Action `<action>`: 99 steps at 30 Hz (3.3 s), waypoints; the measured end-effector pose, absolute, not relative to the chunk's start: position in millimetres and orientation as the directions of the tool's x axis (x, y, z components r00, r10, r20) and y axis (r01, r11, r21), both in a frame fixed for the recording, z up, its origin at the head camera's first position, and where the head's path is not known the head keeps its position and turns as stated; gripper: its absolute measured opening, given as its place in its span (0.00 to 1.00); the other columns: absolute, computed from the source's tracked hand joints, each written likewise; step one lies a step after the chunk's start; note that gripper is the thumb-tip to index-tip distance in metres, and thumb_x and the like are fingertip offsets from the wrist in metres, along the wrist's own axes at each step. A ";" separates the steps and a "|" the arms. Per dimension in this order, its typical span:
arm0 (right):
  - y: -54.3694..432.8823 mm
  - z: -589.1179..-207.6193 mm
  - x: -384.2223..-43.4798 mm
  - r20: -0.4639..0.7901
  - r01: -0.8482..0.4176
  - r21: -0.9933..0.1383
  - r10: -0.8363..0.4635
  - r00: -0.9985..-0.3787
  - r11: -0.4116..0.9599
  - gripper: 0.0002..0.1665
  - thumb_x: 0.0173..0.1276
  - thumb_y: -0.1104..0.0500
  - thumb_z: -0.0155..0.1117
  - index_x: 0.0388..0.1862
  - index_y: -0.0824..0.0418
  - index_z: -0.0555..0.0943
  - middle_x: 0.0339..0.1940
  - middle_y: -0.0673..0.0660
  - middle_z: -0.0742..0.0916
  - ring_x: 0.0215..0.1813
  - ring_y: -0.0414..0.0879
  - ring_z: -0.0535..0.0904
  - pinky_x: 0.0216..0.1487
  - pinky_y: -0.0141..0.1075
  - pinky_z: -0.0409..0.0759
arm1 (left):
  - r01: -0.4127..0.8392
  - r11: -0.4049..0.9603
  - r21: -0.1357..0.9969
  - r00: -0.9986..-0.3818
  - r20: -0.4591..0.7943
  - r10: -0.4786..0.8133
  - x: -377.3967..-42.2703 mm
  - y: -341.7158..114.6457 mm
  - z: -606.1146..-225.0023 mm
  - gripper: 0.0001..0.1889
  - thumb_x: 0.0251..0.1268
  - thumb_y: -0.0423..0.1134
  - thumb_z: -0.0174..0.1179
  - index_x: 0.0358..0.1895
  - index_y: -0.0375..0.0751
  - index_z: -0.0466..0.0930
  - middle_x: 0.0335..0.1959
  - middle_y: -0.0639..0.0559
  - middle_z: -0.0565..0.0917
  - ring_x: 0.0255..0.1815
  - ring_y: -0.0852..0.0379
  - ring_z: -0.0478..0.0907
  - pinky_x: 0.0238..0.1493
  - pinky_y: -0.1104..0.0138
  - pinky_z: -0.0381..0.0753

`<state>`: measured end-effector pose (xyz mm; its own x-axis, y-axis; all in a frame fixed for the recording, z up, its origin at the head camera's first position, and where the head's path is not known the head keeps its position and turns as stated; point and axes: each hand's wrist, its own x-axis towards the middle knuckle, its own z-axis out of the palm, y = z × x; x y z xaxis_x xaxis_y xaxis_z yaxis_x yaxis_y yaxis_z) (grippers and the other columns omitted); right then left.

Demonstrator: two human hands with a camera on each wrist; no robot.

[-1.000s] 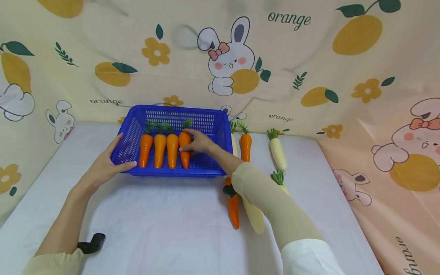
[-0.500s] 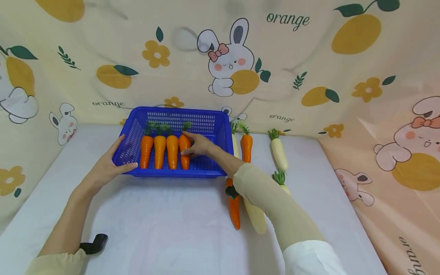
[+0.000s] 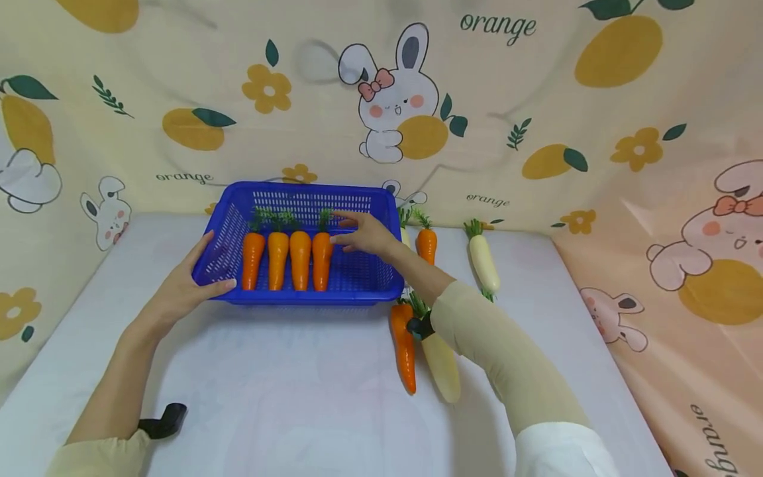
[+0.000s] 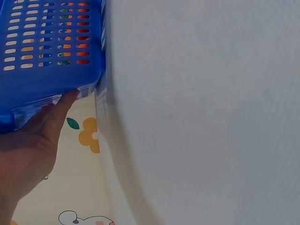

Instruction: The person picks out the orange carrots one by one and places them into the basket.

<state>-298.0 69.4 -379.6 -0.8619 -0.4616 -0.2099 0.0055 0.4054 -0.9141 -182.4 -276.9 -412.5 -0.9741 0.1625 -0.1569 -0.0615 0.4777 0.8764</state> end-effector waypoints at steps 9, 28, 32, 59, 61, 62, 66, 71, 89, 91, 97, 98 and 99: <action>95.5 -351.1 -289.5 -0.079 -0.076 -0.948 -0.462 -0.883 0.307 0.37 0.69 0.60 0.67 0.75 0.57 0.67 0.71 0.65 0.73 0.57 0.53 0.83 0.53 0.41 0.84 | -0.056 0.474 0.879 -0.977 -0.147 0.157 -181.2 -276.1 -408.4 0.54 0.67 0.48 0.64 0.80 0.65 0.27 0.81 0.39 0.33 0.78 0.29 0.32 0.69 0.29 0.39; 187.4 -358.2 -283.0 0.078 -0.183 -0.956 -0.402 -0.912 0.230 0.33 0.73 0.61 0.62 0.75 0.60 0.66 0.71 0.64 0.73 0.63 0.57 0.78 0.59 0.48 0.80 | -0.072 0.471 0.879 -0.975 -0.162 0.153 -182.4 -275.5 -412.3 0.54 0.66 0.50 0.65 0.80 0.65 0.28 0.81 0.39 0.33 0.78 0.28 0.33 0.69 0.28 0.39; 198.2 -364.7 -284.7 0.051 -0.159 -0.951 -0.372 -0.927 0.266 0.34 0.71 0.62 0.64 0.75 0.58 0.67 0.71 0.62 0.74 0.63 0.58 0.77 0.60 0.47 0.80 | -0.076 0.475 0.877 -0.976 -0.163 0.144 -182.0 -276.0 -411.5 0.54 0.66 0.51 0.65 0.80 0.65 0.28 0.81 0.39 0.33 0.78 0.28 0.32 0.68 0.28 0.39; 250.6 -444.7 -291.3 -0.045 -0.003 -0.931 -0.125 -0.991 0.364 0.37 0.67 0.63 0.68 0.74 0.62 0.67 0.71 0.66 0.71 0.66 0.63 0.73 0.58 0.48 0.81 | -0.069 0.480 0.875 -0.974 -0.164 0.159 -182.2 -274.7 -412.0 0.54 0.66 0.51 0.64 0.80 0.63 0.29 0.81 0.37 0.34 0.78 0.27 0.35 0.68 0.27 0.43; 249.9 -449.9 -294.6 -0.046 -0.006 -0.924 -0.125 -0.991 0.383 0.38 0.67 0.62 0.69 0.74 0.61 0.68 0.71 0.65 0.72 0.66 0.63 0.73 0.59 0.50 0.80 | -0.068 0.480 0.875 -0.974 -0.162 0.157 -182.8 -274.8 -412.4 0.54 0.66 0.52 0.64 0.80 0.64 0.29 0.81 0.37 0.35 0.78 0.27 0.35 0.68 0.27 0.43; 249.1 -451.4 -295.9 -0.047 -0.008 -0.918 -0.129 -0.991 0.396 0.38 0.67 0.61 0.69 0.74 0.60 0.68 0.71 0.65 0.71 0.66 0.62 0.73 0.60 0.51 0.79 | -0.068 0.480 0.875 -0.975 -0.161 0.155 -183.2 -275.1 -412.6 0.53 0.66 0.52 0.64 0.80 0.65 0.29 0.81 0.37 0.35 0.78 0.27 0.35 0.68 0.27 0.43; 245.3 -452.3 -299.3 -0.080 0.008 -0.888 -0.136 -0.987 0.459 0.41 0.65 0.59 0.71 0.76 0.56 0.66 0.71 0.66 0.71 0.66 0.62 0.73 0.63 0.52 0.76 | -0.070 0.478 0.876 -0.976 -0.160 0.150 -183.5 -276.1 -412.9 0.53 0.66 0.52 0.65 0.80 0.65 0.30 0.81 0.37 0.35 0.78 0.27 0.35 0.68 0.27 0.43; 240.3 -448.5 -300.7 -0.130 0.036 -0.854 -0.147 -0.980 0.518 0.44 0.64 0.57 0.72 0.77 0.52 0.64 0.70 0.65 0.72 0.67 0.60 0.72 0.65 0.52 0.73 | -0.065 0.476 0.877 -0.977 -0.153 0.148 -183.3 -276.7 -411.4 0.54 0.65 0.50 0.66 0.81 0.64 0.30 0.81 0.37 0.35 0.78 0.27 0.35 0.69 0.28 0.41; 237.6 -442.6 -299.4 -0.077 0.014 -0.855 -0.100 -0.992 0.518 0.43 0.64 0.59 0.72 0.77 0.50 0.65 0.73 0.67 0.69 0.64 0.64 0.74 0.57 0.52 0.81 | -0.075 0.464 0.883 -0.979 -0.153 0.133 -182.8 -276.9 -409.6 0.53 0.65 0.51 0.65 0.81 0.66 0.32 0.81 0.39 0.35 0.79 0.29 0.34 0.68 0.28 0.41; 237.5 -439.2 -297.9 -0.074 0.010 -0.861 -0.105 -0.992 0.509 0.43 0.65 0.58 0.71 0.77 0.50 0.65 0.73 0.68 0.69 0.65 0.64 0.73 0.58 0.52 0.80 | -0.080 0.470 0.879 -0.979 -0.158 0.129 -183.2 -276.4 -409.2 0.53 0.65 0.52 0.65 0.80 0.67 0.31 0.81 0.39 0.35 0.78 0.29 0.34 0.68 0.28 0.42; 233.4 -417.9 -291.3 -0.056 -0.029 -0.896 -0.178 -0.982 0.443 0.43 0.68 0.60 0.68 0.78 0.58 0.62 0.72 0.75 0.66 0.61 0.67 0.76 0.50 0.43 0.85 | -0.092 0.484 0.870 -0.977 -0.172 0.123 -182.8 -275.0 -409.2 0.54 0.64 0.55 0.66 0.80 0.66 0.30 0.81 0.39 0.34 0.78 0.28 0.33 0.68 0.27 0.41; 231.7 -411.7 -289.8 -0.055 -0.034 -0.901 -0.190 -0.980 0.433 0.43 0.68 0.60 0.67 0.79 0.59 0.61 0.72 0.76 0.66 0.61 0.67 0.77 0.48 0.41 0.86 | -0.094 0.484 0.870 -0.977 -0.173 0.122 -182.6 -275.0 -409.4 0.55 0.64 0.55 0.66 0.80 0.66 0.30 0.81 0.38 0.34 0.78 0.28 0.33 0.68 0.27 0.41; 229.6 -404.8 -288.2 -0.053 -0.037 -0.906 -0.200 -0.978 0.422 0.43 0.68 0.61 0.67 0.79 0.60 0.60 0.72 0.76 0.66 0.60 0.67 0.77 0.47 0.40 0.86 | -0.096 0.485 0.869 -0.977 -0.175 0.120 -182.4 -274.9 -409.5 0.55 0.64 0.55 0.66 0.80 0.66 0.30 0.81 0.38 0.34 0.78 0.28 0.33 0.68 0.27 0.41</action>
<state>-288.2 229.6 -404.8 -0.9783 -0.2001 -0.0534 -0.0369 0.4223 -0.9057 -182.4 -274.9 -409.5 -0.9772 0.1200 -0.1750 -0.0961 0.4848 0.8694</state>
